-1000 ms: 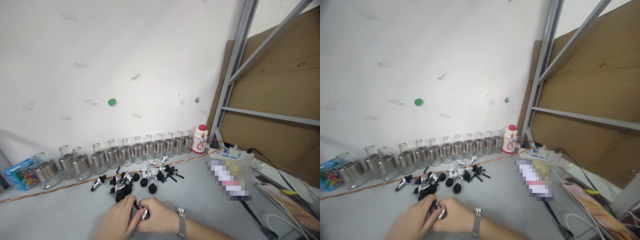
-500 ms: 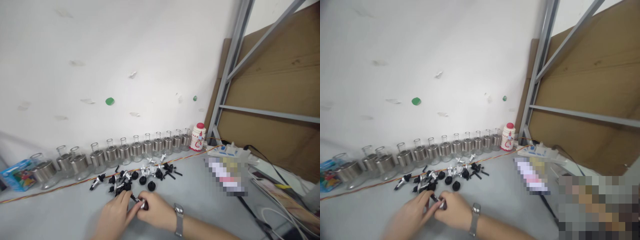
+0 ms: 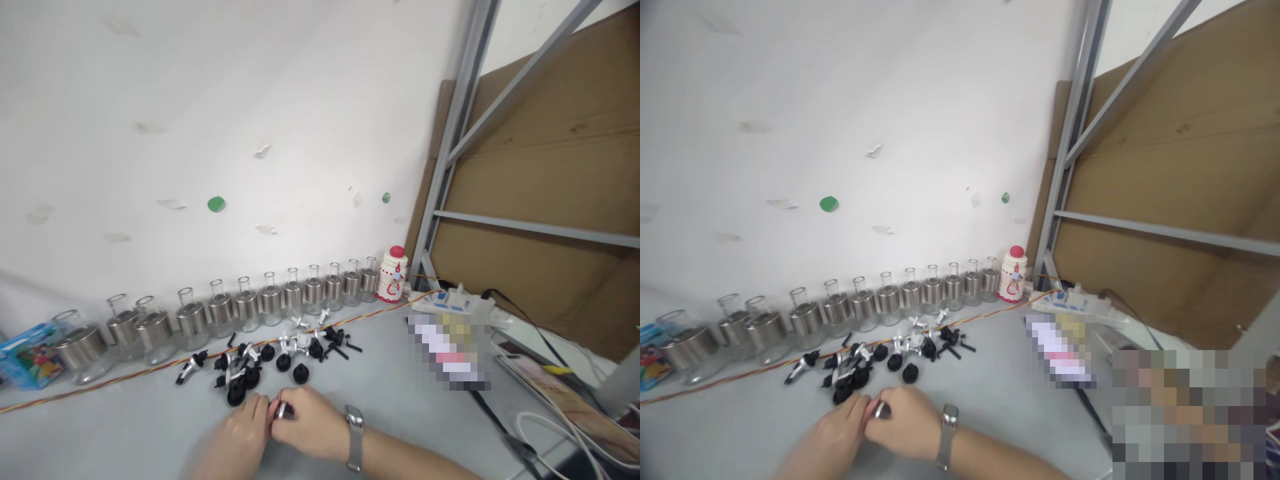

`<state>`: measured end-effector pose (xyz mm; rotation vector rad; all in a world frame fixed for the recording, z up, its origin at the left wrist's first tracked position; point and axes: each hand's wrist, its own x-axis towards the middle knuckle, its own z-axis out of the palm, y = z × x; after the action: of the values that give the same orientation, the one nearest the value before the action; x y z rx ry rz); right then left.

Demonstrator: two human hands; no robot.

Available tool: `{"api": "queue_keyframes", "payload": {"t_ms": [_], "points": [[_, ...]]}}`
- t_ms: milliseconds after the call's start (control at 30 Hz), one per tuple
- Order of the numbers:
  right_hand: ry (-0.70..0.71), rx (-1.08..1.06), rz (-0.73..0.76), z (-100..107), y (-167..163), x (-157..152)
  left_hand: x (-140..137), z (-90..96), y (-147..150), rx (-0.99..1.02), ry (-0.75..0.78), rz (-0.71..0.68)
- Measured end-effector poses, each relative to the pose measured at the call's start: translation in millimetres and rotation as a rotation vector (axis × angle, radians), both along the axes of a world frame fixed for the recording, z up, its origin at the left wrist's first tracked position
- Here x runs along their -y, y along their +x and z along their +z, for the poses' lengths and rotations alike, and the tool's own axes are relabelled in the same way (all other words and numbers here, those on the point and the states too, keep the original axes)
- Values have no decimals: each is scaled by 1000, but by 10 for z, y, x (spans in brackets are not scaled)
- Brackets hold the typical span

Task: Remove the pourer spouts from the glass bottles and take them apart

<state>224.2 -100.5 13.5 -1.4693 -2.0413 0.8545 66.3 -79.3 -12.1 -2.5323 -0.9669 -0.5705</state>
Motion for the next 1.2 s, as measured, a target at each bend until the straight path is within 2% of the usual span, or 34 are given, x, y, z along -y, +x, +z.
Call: {"api": "queue_keyframes", "payload": {"t_ms": [267,400,567,700,1000,1100,1200], "points": [[124,136,-29,-7,-5,-19,-81,-200,46,232,-51,8],[122,142,-29,39,-15,3,-122,-260,62,325,-31,8],[121,72,-18,44,-26,7,-109,-191,84,378,2,-9],[107,30,-21,15,-24,-10,-76,-125,95,433,-85,5],[69,-62,-15,7,-44,-32,-106,-179,83,455,-90,-2],[82,-84,-27,-1,-43,-34,-88,-119,81,481,-145,-13],[58,-142,-49,-13,-47,-27,-61,7,57,505,-279,-17]]}}
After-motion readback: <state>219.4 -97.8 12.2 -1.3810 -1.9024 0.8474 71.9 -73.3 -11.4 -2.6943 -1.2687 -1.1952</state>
